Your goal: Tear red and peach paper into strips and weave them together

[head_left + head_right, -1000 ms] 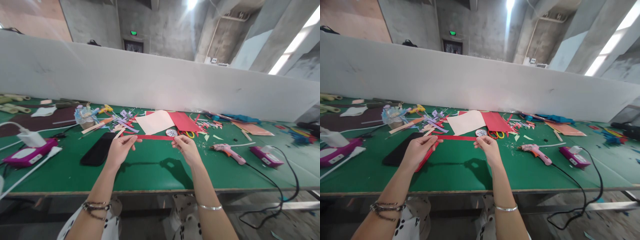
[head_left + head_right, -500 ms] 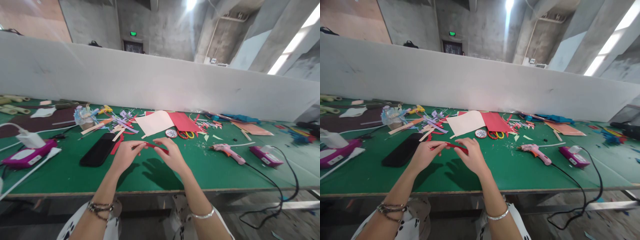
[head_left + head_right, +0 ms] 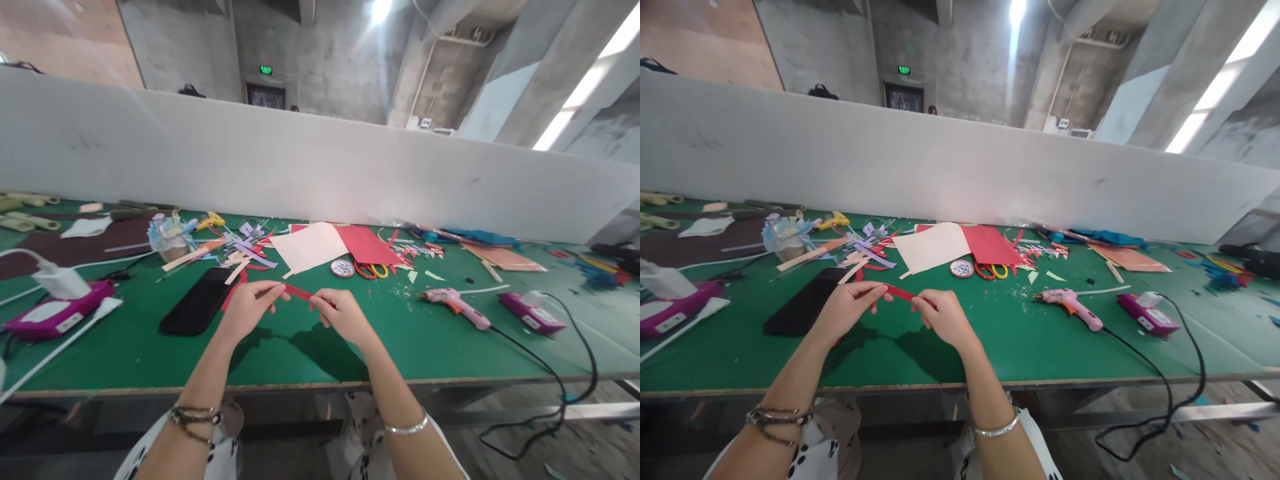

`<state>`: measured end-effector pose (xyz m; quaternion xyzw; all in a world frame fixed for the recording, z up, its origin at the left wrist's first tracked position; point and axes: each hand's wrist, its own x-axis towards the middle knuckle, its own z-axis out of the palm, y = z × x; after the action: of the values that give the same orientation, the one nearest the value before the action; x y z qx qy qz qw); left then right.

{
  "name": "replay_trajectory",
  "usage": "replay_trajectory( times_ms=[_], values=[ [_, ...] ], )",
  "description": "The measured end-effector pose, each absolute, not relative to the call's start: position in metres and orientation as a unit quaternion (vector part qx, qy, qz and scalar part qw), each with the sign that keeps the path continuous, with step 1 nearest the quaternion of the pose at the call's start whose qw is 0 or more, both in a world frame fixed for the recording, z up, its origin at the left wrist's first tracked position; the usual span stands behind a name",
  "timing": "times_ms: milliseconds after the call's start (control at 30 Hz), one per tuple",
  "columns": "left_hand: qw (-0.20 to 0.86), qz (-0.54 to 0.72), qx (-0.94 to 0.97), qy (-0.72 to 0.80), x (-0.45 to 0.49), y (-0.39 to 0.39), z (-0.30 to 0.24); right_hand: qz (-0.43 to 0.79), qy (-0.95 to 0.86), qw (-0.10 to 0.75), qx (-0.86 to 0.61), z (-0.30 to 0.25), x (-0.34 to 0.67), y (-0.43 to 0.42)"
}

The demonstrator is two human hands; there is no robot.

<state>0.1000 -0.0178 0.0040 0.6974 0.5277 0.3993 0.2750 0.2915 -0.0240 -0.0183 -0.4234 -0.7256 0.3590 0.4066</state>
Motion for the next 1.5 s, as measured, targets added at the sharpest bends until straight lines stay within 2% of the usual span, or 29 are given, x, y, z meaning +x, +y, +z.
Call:
replay_trajectory(
  times_ms=[400, 867, 1133, 1433, 1500],
  values=[
    [0.293, 0.441, 0.643, 0.554, 0.091, -0.014, 0.003, 0.455, -0.637, 0.451, -0.428, -0.017, 0.330, -0.015],
    [0.274, 0.468, 0.631, 0.555, 0.082, -0.011, 0.002, 0.465, -0.571, 0.528, -0.422, -0.023, 0.332, -0.008],
    [0.266, 0.501, 0.622, 0.540, 0.082, -0.009, 0.003, 0.449, -0.579, 0.536, -0.419, -0.023, 0.329, -0.005],
    [0.266, 0.482, 0.627, 0.551, 0.085, -0.010, 0.002, 0.455, -0.571, 0.546, -0.412, -0.030, 0.329, -0.001],
    [0.256, 0.466, 0.637, 0.558, 0.087, -0.012, 0.002, 0.409, -0.578, 0.557, -0.434, -0.032, 0.328, 0.000]
  ],
)
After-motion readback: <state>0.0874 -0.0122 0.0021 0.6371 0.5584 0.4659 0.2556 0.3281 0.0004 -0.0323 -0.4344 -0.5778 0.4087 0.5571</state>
